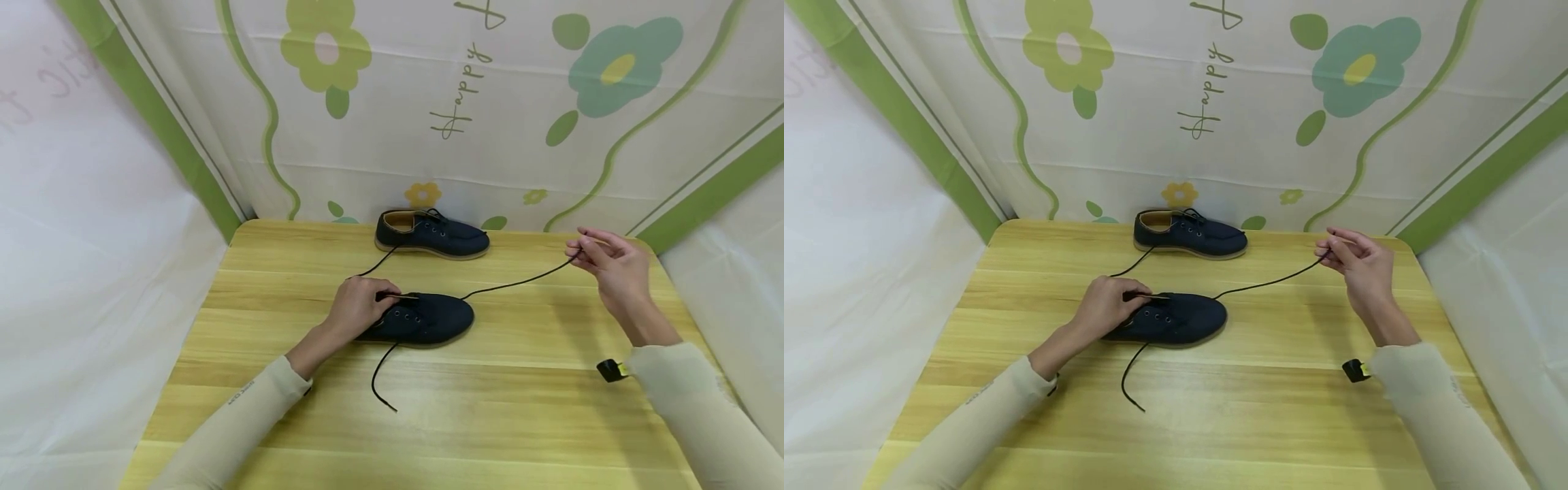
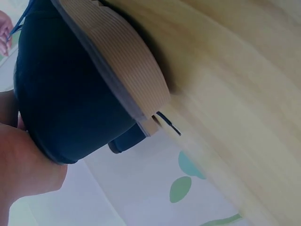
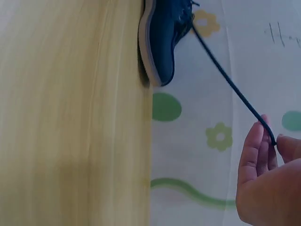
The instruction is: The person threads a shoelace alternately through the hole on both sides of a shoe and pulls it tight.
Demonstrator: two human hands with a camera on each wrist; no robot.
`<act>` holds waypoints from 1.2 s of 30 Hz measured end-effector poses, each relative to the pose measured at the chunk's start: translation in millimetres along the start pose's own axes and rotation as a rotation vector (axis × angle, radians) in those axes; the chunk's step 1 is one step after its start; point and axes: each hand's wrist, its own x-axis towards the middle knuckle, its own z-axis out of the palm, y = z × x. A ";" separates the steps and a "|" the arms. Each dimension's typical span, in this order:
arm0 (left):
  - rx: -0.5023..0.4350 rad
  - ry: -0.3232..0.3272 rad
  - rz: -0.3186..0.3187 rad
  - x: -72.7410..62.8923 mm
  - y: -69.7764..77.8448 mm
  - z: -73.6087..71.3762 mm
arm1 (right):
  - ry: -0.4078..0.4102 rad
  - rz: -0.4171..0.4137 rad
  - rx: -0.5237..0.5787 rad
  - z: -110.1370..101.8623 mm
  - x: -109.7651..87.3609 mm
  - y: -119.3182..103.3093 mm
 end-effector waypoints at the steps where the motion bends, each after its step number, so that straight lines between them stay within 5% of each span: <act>1: 0.003 -0.002 0.002 -0.5 0.6 -1.0 | -0.010 -0.006 -0.046 5.4 -0.7 -1.5; 6: 0.016 0.014 0.022 -5.5 2.6 -5.0 | -0.083 -0.026 -0.267 30.4 -5.1 -6.4; 13: 0.042 0.133 0.070 -12.8 7.2 -13.3 | -0.140 -0.030 -0.576 57.3 -8.9 -3.4; 17: 0.041 0.160 0.118 -16.0 11.3 -17.5 | -0.171 -0.041 -0.671 67.8 -10.6 1.6; 22: 0.056 0.096 0.101 -21.0 13.8 -19.1 | -0.242 -0.087 -0.699 81.4 -13.6 8.2; 31: 0.158 -0.106 -0.036 -27.0 16.6 -19.1 | -0.359 -0.169 -0.829 115.2 -21.7 22.9; 36: 0.179 -0.144 -0.070 -27.4 18.2 -19.0 | -0.428 -0.248 -0.908 132.3 -25.7 32.2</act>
